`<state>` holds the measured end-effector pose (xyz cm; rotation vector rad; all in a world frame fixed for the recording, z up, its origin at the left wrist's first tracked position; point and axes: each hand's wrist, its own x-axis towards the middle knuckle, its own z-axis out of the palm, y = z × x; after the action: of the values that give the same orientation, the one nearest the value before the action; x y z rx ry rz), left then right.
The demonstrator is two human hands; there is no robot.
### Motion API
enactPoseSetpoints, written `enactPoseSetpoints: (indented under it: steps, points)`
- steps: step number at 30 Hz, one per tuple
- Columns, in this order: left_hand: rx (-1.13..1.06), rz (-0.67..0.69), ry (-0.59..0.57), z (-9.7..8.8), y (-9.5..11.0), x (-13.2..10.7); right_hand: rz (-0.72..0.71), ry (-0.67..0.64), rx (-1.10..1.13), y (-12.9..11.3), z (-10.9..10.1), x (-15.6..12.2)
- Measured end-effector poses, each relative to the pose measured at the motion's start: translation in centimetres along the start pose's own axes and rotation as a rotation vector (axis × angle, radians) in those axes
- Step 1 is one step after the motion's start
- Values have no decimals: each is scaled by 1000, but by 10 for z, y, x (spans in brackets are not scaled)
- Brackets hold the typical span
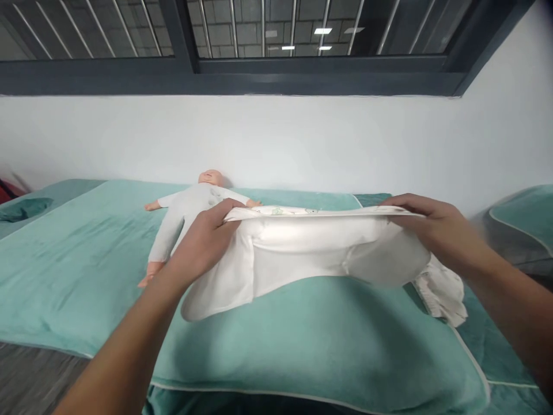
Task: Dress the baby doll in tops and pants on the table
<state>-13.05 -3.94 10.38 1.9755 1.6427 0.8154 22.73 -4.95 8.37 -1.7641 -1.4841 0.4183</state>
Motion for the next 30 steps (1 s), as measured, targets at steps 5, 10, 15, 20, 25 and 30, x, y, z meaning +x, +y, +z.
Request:
enactPoseSetpoints:
  steps: [5, 10, 15, 20, 25, 30]
  points:
    - [366, -154, -175, -5, -20, 19, 43, -240, -95, 4, 6, 36]
    - [721, -201, -95, 27, -51, 47, -87, -296, -460, 27, 59, 69]
    - [799, 47, 140, 99, -70, 48, -244, -60, -621, 40, 139, 43]
    - [598, 129, -55, 158, -79, 54, -319, -170, -465, 41, 203, 10]
    - [603, 2, -2, 179, -87, 76, -97, -127, -509, 38, 234, 23]
    - [554, -68, 95, 191, -77, 84, -7, -23, -511, 29, 254, 35]
